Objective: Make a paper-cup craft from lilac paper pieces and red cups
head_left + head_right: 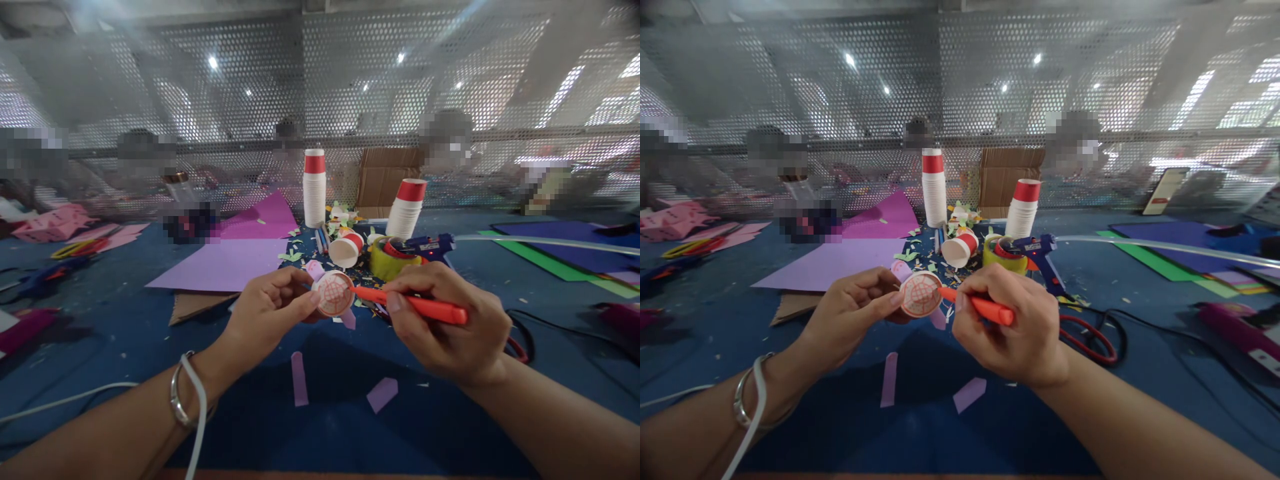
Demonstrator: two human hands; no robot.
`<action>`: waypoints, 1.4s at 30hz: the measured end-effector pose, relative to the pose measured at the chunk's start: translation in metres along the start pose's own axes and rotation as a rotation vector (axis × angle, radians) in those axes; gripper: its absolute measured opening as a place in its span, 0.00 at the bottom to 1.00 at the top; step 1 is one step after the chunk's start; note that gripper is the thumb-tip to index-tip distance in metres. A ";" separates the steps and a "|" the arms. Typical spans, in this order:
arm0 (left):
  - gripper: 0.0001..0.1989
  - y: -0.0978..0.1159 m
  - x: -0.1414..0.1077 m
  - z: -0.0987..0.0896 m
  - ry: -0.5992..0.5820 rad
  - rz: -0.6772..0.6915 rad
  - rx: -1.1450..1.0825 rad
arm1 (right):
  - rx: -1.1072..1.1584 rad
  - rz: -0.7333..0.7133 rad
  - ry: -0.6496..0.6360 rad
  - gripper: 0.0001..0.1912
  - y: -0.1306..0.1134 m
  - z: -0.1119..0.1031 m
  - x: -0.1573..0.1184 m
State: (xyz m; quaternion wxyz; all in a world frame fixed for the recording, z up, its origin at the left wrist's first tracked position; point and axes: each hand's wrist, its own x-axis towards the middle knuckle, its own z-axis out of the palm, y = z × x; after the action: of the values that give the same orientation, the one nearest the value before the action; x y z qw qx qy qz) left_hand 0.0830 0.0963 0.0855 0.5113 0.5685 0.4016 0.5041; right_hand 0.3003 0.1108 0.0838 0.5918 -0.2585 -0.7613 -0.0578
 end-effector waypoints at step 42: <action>0.09 0.002 -0.001 0.004 0.002 -0.065 0.115 | 0.032 0.006 -0.033 0.08 -0.004 -0.002 0.002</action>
State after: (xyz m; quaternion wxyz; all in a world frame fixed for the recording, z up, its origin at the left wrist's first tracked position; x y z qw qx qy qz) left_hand 0.0864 0.0945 0.0877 0.4936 0.5831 0.4485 0.4639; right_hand 0.2995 0.1075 0.0867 0.5833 -0.2522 -0.7711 -0.0393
